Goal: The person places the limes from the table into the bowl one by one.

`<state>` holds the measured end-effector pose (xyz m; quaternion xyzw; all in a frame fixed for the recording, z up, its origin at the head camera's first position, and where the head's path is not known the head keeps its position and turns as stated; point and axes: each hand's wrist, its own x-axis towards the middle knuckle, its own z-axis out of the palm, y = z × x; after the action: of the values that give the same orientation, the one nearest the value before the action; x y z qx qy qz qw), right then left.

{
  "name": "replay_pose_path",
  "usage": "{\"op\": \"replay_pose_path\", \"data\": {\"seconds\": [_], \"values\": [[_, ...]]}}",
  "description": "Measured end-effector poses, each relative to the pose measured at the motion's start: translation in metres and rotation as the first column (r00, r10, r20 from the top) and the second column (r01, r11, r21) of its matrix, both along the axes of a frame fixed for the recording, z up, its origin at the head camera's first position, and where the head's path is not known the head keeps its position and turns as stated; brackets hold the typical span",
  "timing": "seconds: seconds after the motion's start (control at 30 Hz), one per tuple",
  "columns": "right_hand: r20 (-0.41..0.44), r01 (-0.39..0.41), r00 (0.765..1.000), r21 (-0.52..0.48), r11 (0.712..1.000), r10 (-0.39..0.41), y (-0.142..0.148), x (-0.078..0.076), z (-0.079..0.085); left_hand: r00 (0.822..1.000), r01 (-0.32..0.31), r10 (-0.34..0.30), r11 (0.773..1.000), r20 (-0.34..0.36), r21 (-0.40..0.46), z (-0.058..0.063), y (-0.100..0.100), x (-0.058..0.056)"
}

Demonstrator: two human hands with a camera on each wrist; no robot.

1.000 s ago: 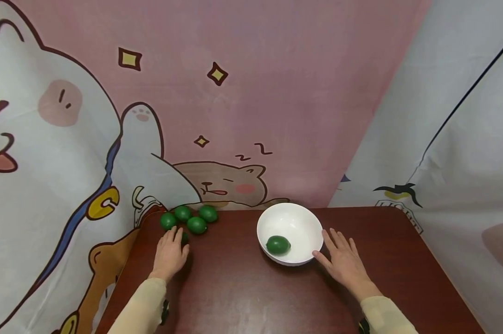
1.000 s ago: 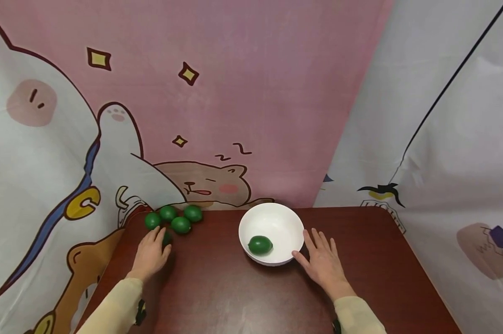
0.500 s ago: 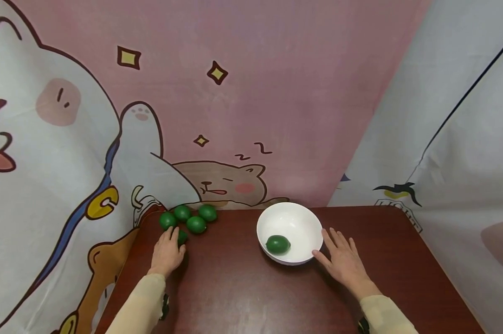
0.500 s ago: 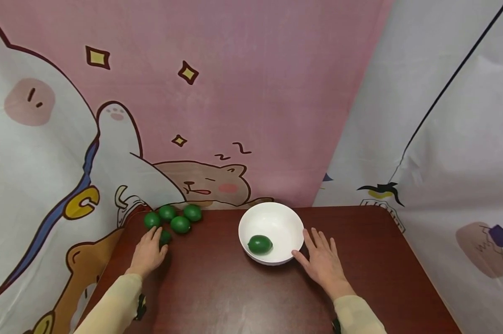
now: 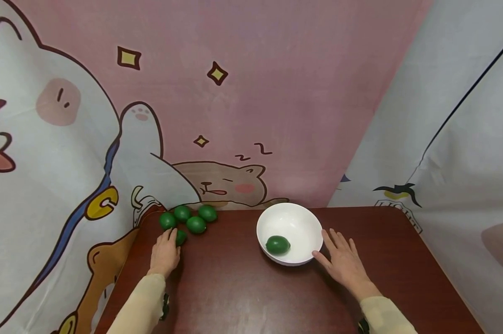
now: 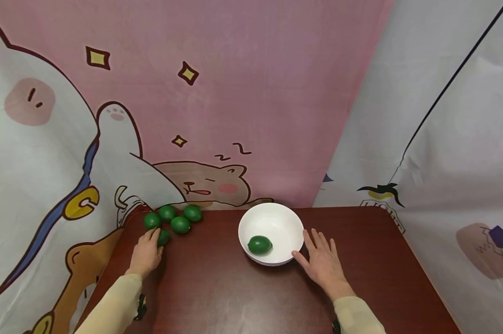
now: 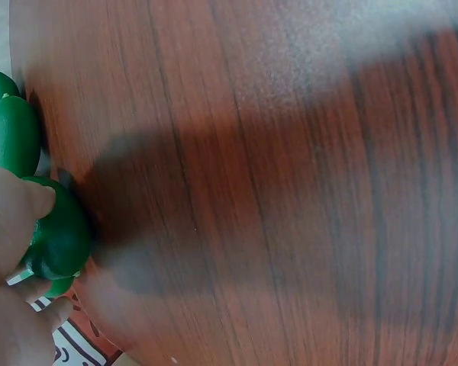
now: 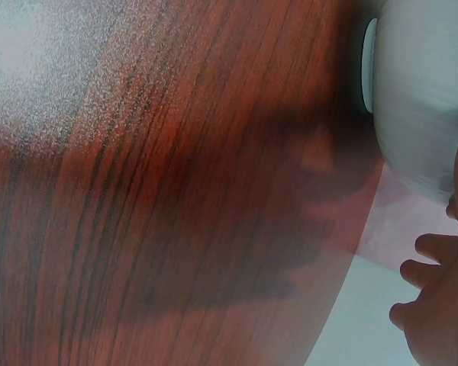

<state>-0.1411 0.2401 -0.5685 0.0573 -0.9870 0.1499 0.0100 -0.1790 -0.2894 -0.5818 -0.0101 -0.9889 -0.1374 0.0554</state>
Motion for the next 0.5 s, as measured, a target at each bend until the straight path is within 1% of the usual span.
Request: {"op": "replay_pose_path", "data": {"seconds": [0.1,0.3,0.5], "values": [[0.003,0.002,1.000,-0.002,1.000,-0.002,0.0003,0.0001,-0.0003,1.000,-0.003,0.003,1.000,-0.013,-0.008,-0.0011,-0.0006,-0.0002],[-0.004,-0.003,1.000,-0.003,1.000,0.003,0.0004,0.0004,-0.0005,1.000,-0.009,0.009,1.000,0.010,-0.013,-0.0038,-0.0015,-0.0004],[-0.009,-0.003,1.000,-0.006,1.000,0.003,0.0013,0.0003,-0.0012,1.000,-0.024,0.023,0.999,0.020,0.030,-0.0038,0.0009,-0.0004]]}}
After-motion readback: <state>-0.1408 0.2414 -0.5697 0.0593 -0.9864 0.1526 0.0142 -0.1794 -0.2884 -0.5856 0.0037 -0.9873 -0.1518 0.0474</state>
